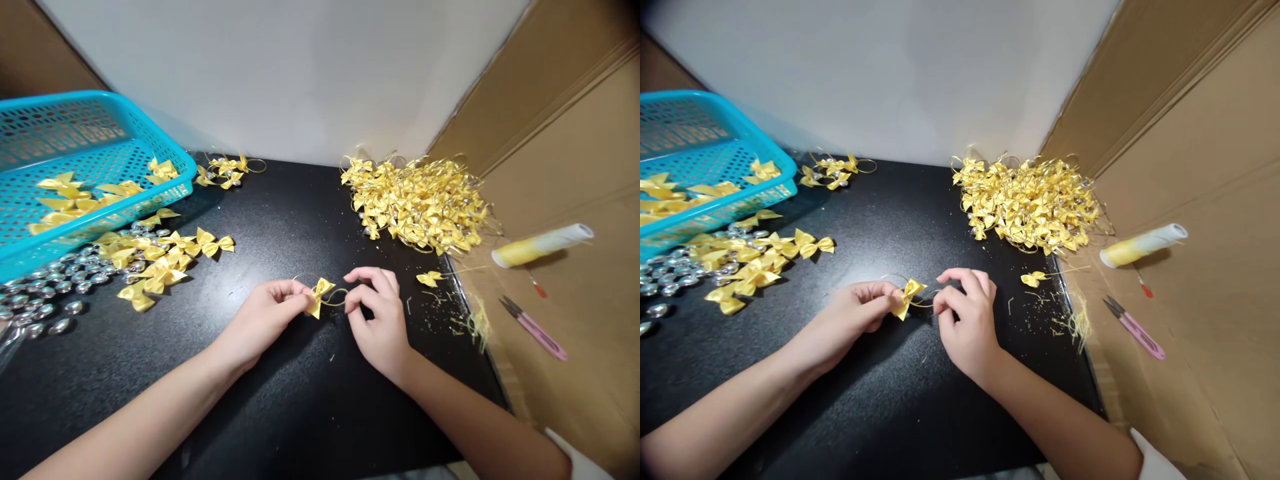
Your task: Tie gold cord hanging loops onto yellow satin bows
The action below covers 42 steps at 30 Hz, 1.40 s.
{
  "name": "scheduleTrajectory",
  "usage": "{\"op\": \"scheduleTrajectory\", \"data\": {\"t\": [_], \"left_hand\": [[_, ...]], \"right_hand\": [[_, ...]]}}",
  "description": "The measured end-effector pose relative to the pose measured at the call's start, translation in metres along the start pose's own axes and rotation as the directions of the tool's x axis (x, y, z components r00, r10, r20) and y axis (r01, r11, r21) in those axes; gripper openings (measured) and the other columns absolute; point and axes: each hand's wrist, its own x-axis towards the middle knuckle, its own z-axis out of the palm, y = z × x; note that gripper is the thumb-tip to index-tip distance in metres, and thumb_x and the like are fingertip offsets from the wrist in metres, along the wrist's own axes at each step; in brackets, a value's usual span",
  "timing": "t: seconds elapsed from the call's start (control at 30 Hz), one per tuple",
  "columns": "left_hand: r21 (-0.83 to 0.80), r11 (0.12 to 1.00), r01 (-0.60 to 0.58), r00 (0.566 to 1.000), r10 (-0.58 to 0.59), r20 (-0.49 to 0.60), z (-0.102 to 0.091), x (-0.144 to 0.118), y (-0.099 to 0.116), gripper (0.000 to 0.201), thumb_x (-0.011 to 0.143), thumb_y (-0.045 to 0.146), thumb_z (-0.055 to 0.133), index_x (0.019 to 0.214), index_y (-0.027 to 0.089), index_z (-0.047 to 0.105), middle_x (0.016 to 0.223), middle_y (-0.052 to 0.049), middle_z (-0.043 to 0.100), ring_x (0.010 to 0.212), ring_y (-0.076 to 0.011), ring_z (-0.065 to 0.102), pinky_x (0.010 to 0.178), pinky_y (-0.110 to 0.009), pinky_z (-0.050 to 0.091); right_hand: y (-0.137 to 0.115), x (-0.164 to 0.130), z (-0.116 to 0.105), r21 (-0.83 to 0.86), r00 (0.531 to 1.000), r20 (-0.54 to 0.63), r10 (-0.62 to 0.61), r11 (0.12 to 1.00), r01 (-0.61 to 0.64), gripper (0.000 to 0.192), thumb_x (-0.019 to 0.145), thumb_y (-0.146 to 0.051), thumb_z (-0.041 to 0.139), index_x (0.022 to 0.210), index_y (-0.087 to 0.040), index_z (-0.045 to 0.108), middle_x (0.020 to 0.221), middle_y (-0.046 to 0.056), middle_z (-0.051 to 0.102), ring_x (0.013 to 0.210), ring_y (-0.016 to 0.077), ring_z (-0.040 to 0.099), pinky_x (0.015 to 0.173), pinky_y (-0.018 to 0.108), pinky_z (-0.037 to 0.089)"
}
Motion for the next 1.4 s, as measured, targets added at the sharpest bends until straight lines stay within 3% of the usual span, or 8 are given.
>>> {"op": "scheduleTrajectory", "data": {"t": [0.1,0.23,0.47,0.77,0.93,1.4], "left_hand": [[-0.021,1.0,0.0,1.0,0.0,-0.018,0.0,0.0,0.001,0.019,0.065,0.033,0.065,0.059,0.017,0.059,0.048,0.01,0.041,0.046,-0.0053,0.024,0.045,-0.022,0.014],[-0.044,0.999,0.006,1.0,-0.007,-0.009,0.0,0.0,0.0,0.017,0.064,0.031,0.066,0.059,0.017,0.059,0.049,0.009,0.044,0.046,-0.005,0.026,0.046,-0.021,0.015],[-0.028,1.0,-0.005,1.0,0.005,0.008,-0.001,0.0,-0.001,0.017,0.066,0.032,0.065,0.06,0.017,0.06,0.05,0.009,0.045,0.046,-0.0054,0.026,0.045,-0.021,0.016],[0.007,1.0,-0.025,1.0,0.025,0.013,-0.001,0.001,0.0,0.014,0.065,0.031,0.063,0.063,0.017,0.063,0.052,0.007,0.047,0.046,-0.0059,0.024,0.045,-0.022,0.014],[-0.011,1.0,-0.008,1.0,0.009,0.022,-0.003,0.0,-0.001,0.018,0.066,0.033,0.065,0.062,0.017,0.059,0.051,0.008,0.046,0.045,-0.0059,0.024,0.045,-0.021,0.014],[-0.044,0.999,0.009,1.0,-0.009,0.008,-0.001,0.0,0.0,0.019,0.066,0.034,0.066,0.059,0.018,0.057,0.048,0.009,0.044,0.044,-0.0059,0.026,0.046,-0.021,0.017]], "right_hand": [[-0.003,-0.002,0.001,-0.056,0.997,0.07,-0.033,0.998,0.037,0.023,0.073,-0.005,0.06,0.07,-0.027,0.067,0.112,0.0,0.064,0.107,0.0243,0.052,0.092,0.045,0.039],[-0.006,-0.002,0.001,-0.072,0.998,0.061,-0.014,0.997,0.019,0.018,0.074,-0.015,0.067,0.085,-0.029,0.072,0.116,0.002,0.063,0.109,0.0258,0.051,0.093,0.046,0.04],[-0.006,-0.001,0.004,-0.058,0.996,0.089,-0.002,0.998,0.007,0.009,0.077,-0.025,0.071,0.086,-0.028,0.073,0.115,0.003,0.064,0.11,0.0255,0.052,0.094,0.045,0.042],[-0.007,0.0,0.005,-0.031,0.991,0.129,0.036,0.999,-0.032,0.01,0.08,-0.019,0.066,0.074,-0.026,0.069,0.111,0.002,0.066,0.108,0.0243,0.052,0.093,0.044,0.04],[-0.01,0.001,0.003,0.036,0.998,0.067,0.023,0.999,-0.025,0.009,0.072,-0.016,0.07,0.07,-0.024,0.065,0.104,0.003,0.065,0.104,0.0241,0.053,0.091,0.043,0.042],[-0.015,-0.002,-0.002,0.046,0.991,-0.114,-0.066,0.996,0.072,0.019,0.071,-0.02,0.073,0.063,-0.022,0.056,0.092,0.003,0.061,0.092,0.0222,0.055,0.083,0.041,0.044]]}}
